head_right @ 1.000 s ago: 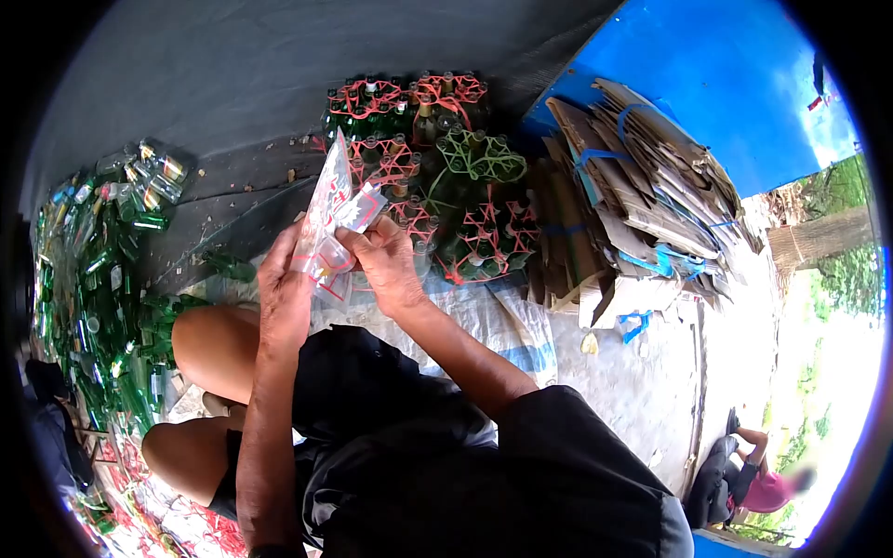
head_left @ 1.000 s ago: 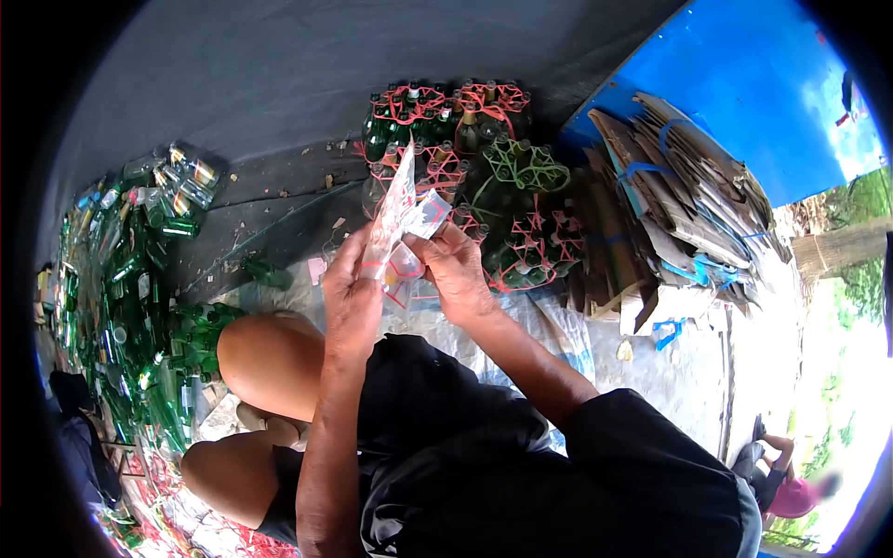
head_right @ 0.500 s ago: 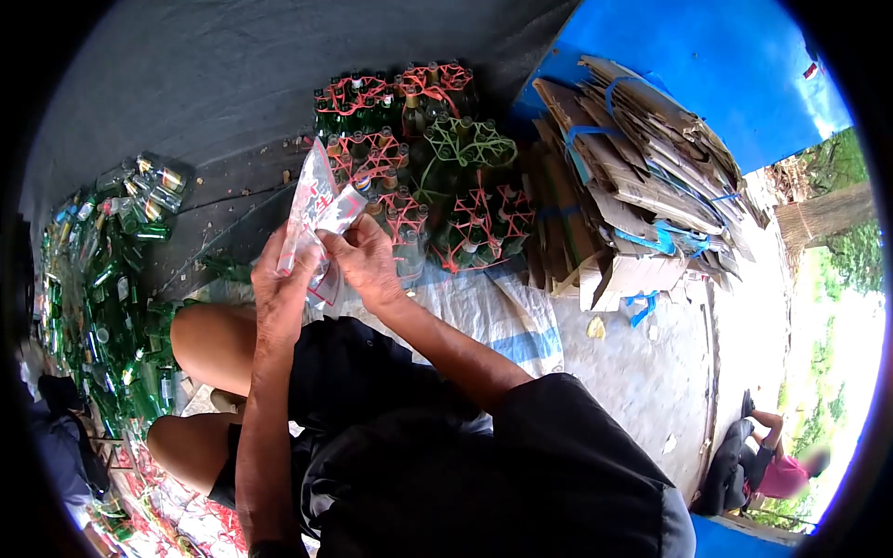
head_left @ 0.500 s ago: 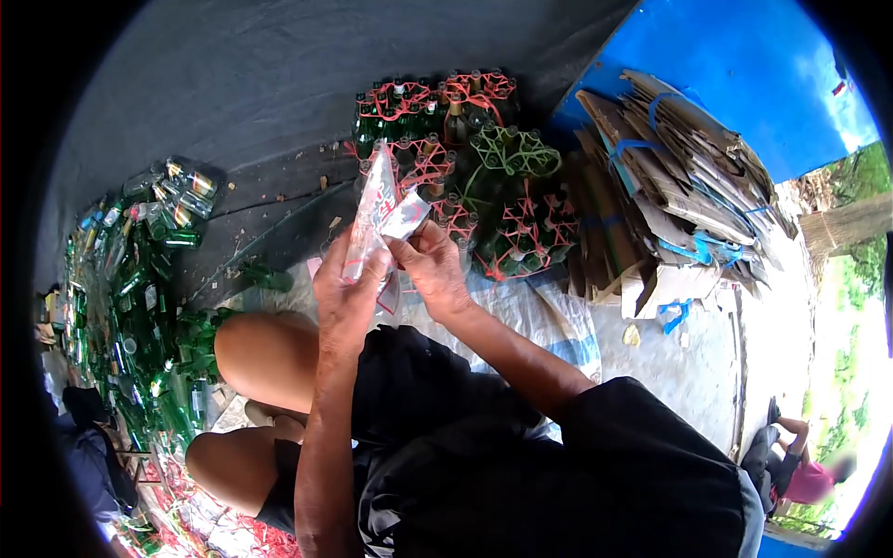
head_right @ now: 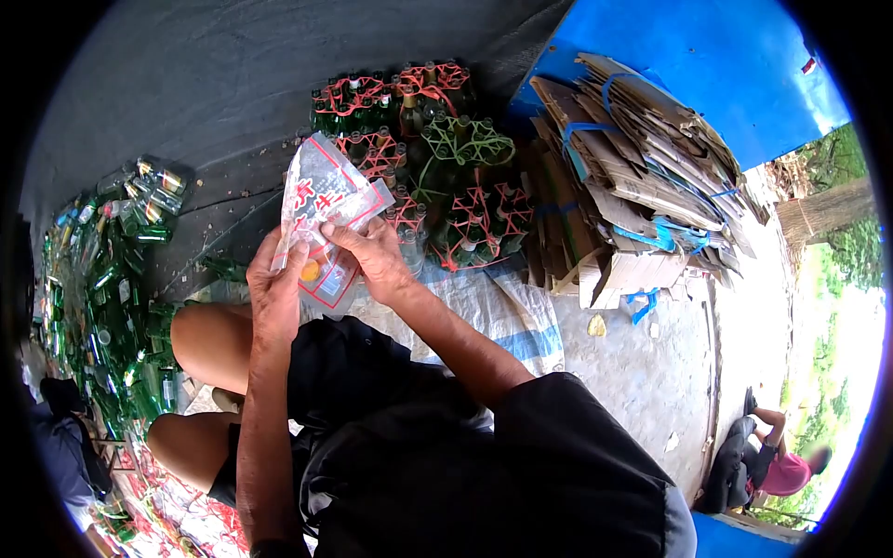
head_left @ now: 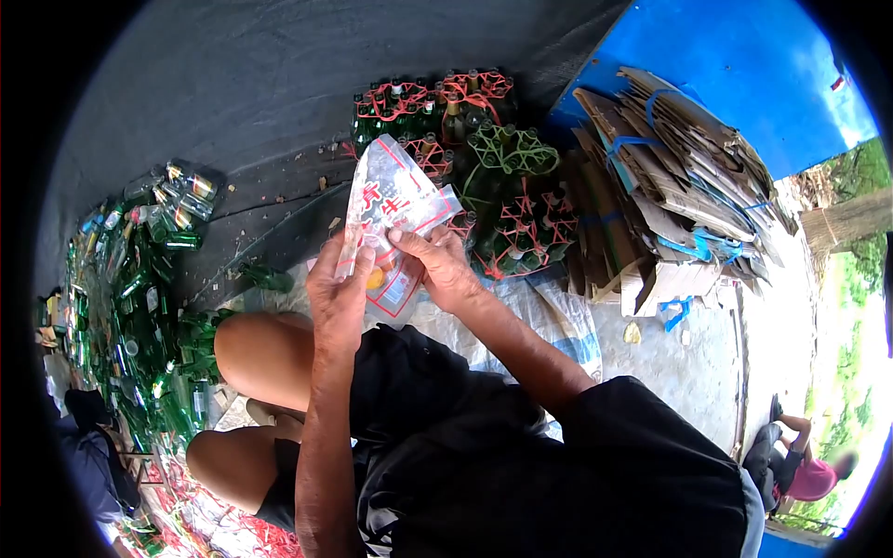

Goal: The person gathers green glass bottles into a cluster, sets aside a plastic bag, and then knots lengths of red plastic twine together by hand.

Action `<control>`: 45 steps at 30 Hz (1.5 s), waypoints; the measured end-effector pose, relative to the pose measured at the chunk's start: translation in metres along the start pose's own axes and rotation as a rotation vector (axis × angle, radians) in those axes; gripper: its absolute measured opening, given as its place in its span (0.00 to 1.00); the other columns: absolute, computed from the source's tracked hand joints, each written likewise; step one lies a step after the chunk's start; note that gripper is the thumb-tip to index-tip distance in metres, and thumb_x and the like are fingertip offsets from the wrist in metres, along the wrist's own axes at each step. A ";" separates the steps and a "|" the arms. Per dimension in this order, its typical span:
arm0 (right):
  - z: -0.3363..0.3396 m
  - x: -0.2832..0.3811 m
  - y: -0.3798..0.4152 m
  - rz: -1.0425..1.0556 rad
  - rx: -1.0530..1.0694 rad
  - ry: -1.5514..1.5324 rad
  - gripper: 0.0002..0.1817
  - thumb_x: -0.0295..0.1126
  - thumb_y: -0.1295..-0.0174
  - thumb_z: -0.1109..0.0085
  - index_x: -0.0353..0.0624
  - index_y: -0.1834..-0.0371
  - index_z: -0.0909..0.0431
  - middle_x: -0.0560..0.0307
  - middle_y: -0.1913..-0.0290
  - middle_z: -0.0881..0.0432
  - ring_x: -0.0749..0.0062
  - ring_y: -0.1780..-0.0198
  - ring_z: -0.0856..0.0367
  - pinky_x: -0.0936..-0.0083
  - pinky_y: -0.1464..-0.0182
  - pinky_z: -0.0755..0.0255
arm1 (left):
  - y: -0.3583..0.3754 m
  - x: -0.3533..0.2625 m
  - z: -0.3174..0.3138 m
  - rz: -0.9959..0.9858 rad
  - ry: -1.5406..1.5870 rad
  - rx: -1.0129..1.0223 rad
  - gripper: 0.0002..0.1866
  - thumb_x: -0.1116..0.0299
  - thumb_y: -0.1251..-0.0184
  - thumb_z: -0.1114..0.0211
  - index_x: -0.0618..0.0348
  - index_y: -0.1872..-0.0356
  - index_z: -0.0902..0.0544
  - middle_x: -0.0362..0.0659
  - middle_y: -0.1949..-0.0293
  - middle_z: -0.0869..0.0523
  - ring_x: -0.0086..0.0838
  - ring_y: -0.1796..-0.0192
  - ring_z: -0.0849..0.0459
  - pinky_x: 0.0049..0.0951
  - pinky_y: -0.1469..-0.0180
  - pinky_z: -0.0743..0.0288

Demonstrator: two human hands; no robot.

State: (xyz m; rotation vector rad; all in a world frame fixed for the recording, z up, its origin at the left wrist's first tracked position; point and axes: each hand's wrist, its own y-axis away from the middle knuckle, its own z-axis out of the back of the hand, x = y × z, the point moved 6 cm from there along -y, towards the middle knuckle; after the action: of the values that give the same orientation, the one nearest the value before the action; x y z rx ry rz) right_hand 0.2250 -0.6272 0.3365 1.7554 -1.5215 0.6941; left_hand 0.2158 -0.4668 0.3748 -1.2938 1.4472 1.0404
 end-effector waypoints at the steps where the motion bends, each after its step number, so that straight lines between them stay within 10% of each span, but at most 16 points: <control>1: 0.002 0.001 0.001 0.007 -0.043 0.012 0.22 0.38 0.39 0.17 0.42 0.46 0.15 0.58 0.53 0.09 0.74 0.55 0.12 0.71 0.49 0.18 | 0.000 0.000 0.001 -0.012 -0.020 -0.008 0.19 0.72 0.19 0.34 0.68 0.33 0.19 0.44 0.43 0.10 0.25 0.44 0.12 0.29 0.38 0.19; 15: 0.003 0.104 0.046 0.523 -0.109 0.629 0.06 0.23 0.33 0.25 0.39 0.56 0.10 0.68 0.60 0.11 0.89 0.60 0.17 0.84 0.57 0.24 | 0.007 0.017 -0.007 0.147 -0.123 0.144 0.22 0.78 0.24 0.31 0.64 0.31 0.22 0.42 0.51 0.09 0.20 0.55 0.14 0.24 0.54 0.19; 21: 0.004 0.200 0.095 0.961 -0.214 1.378 0.13 0.22 0.45 0.19 0.40 0.60 0.14 0.56 0.65 0.16 0.67 0.64 0.17 0.69 0.66 0.23 | 0.009 0.012 0.000 0.183 -0.131 0.138 0.23 0.77 0.23 0.30 0.66 0.30 0.22 0.45 0.50 0.09 0.21 0.53 0.13 0.24 0.53 0.18; 26: 0.030 0.284 0.119 1.277 -0.424 1.815 0.18 0.21 0.50 0.16 0.44 0.57 0.12 0.59 0.59 0.14 0.71 0.59 0.13 0.75 0.66 0.18 | 0.013 0.014 0.001 0.210 -0.162 0.144 0.21 0.76 0.23 0.30 0.67 0.33 0.20 0.45 0.50 0.10 0.23 0.51 0.13 0.24 0.49 0.18; 32: 0.111 0.338 0.114 1.121 -0.584 2.002 0.15 0.18 0.45 0.34 0.45 0.55 0.13 0.56 0.61 0.15 0.56 0.60 0.12 0.63 0.56 0.18 | 0.014 0.021 0.007 0.182 -0.208 0.181 0.20 0.71 0.21 0.30 0.65 0.34 0.19 0.44 0.48 0.09 0.24 0.48 0.13 0.26 0.49 0.19; 45: 0.187 0.342 0.110 0.859 -0.550 2.155 0.15 0.19 0.46 0.26 0.43 0.55 0.13 0.54 0.62 0.16 0.56 0.62 0.15 0.62 0.60 0.21 | 0.013 0.025 0.004 0.210 -0.274 0.199 0.21 0.66 0.20 0.30 0.65 0.34 0.19 0.44 0.48 0.09 0.24 0.48 0.13 0.26 0.49 0.19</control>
State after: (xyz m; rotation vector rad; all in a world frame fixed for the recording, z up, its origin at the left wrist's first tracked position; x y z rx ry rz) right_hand 0.1644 -0.9900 0.5056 -0.5540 -0.4648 1.4824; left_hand 0.2019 -0.4671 0.3496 -0.8362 1.4535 1.1300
